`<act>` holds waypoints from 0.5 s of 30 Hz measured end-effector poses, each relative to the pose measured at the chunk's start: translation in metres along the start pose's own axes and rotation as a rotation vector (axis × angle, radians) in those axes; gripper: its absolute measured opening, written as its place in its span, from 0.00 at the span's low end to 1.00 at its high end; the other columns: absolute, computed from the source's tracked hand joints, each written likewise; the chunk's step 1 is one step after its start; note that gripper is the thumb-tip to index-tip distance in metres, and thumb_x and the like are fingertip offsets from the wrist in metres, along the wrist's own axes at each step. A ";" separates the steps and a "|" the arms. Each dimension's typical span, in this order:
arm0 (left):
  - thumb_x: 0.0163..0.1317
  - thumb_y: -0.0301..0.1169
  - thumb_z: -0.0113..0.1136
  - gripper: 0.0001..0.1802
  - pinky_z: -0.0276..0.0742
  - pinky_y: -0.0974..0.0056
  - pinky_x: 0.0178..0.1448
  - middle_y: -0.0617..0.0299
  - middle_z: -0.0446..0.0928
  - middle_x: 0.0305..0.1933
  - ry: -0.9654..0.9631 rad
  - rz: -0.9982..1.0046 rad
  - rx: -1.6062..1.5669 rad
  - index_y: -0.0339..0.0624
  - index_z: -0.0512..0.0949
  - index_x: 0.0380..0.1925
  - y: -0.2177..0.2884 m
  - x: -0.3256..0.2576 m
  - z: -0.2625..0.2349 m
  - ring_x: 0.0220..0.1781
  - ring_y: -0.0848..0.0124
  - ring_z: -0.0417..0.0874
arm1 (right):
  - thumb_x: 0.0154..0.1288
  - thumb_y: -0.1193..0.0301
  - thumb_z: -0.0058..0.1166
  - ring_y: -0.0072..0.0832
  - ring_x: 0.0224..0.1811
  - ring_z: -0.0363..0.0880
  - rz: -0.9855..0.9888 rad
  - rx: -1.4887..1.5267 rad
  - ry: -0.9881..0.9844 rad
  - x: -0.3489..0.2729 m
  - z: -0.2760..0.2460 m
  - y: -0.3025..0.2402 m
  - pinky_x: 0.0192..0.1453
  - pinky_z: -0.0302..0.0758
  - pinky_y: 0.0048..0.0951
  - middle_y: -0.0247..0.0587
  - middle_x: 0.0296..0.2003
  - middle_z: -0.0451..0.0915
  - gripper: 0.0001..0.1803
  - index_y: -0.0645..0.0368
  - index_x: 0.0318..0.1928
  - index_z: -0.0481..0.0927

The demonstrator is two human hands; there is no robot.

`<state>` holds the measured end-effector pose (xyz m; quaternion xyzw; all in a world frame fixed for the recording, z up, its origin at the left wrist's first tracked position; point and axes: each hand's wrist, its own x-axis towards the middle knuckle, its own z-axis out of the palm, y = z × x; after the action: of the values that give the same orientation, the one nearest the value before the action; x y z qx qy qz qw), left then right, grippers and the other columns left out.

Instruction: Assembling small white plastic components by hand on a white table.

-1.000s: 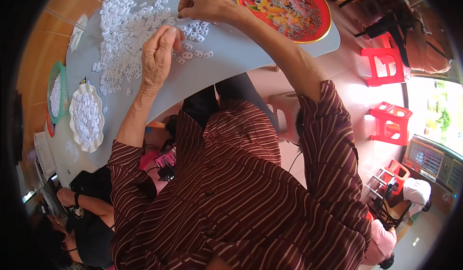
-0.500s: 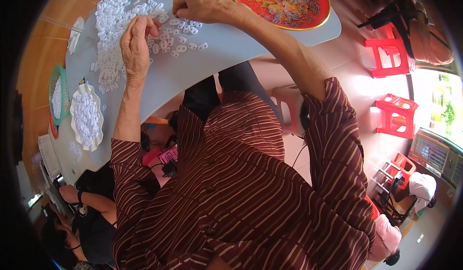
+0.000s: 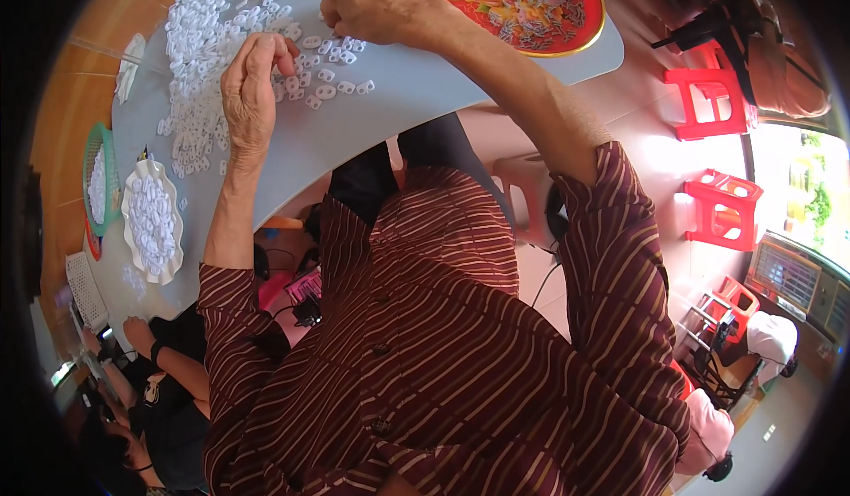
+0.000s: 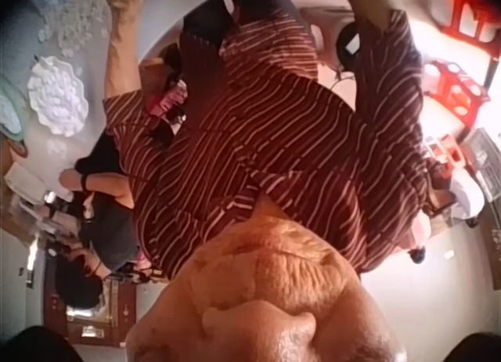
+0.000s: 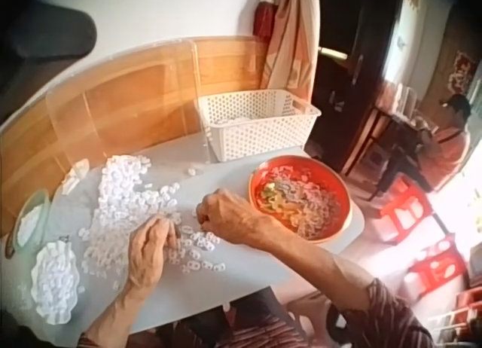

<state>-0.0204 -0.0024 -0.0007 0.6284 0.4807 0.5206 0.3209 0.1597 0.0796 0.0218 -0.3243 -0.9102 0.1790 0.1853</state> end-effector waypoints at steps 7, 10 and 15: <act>0.69 0.41 0.44 0.20 0.64 0.69 0.34 0.65 0.71 0.21 -0.040 -0.033 0.099 0.37 0.73 0.25 -0.001 -0.001 0.004 0.25 0.76 0.67 | 0.54 0.72 0.50 0.49 0.34 0.81 -0.087 -0.283 -0.115 0.019 0.011 0.013 0.40 0.77 0.43 0.57 0.27 0.80 0.10 0.67 0.26 0.80; 0.69 0.43 0.45 0.21 0.63 0.70 0.30 0.66 0.70 0.19 -0.029 0.016 0.077 0.38 0.74 0.26 -0.006 -0.001 0.004 0.22 0.77 0.66 | 0.53 0.71 0.49 0.49 0.33 0.80 -0.222 -0.331 -0.147 0.027 0.014 0.019 0.40 0.77 0.42 0.56 0.27 0.80 0.11 0.67 0.25 0.80; 0.69 0.43 0.45 0.21 0.63 0.70 0.29 0.66 0.70 0.19 -0.027 0.008 0.068 0.37 0.74 0.26 -0.004 -0.004 0.005 0.22 0.78 0.66 | 0.52 0.71 0.49 0.49 0.31 0.79 -0.094 -0.615 -0.117 0.023 0.014 -0.007 0.41 0.76 0.40 0.53 0.27 0.79 0.09 0.64 0.24 0.80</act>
<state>-0.0166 -0.0044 -0.0069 0.6479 0.4910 0.4967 0.3040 0.1330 0.0864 0.0181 -0.3118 -0.9448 -0.0949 0.0338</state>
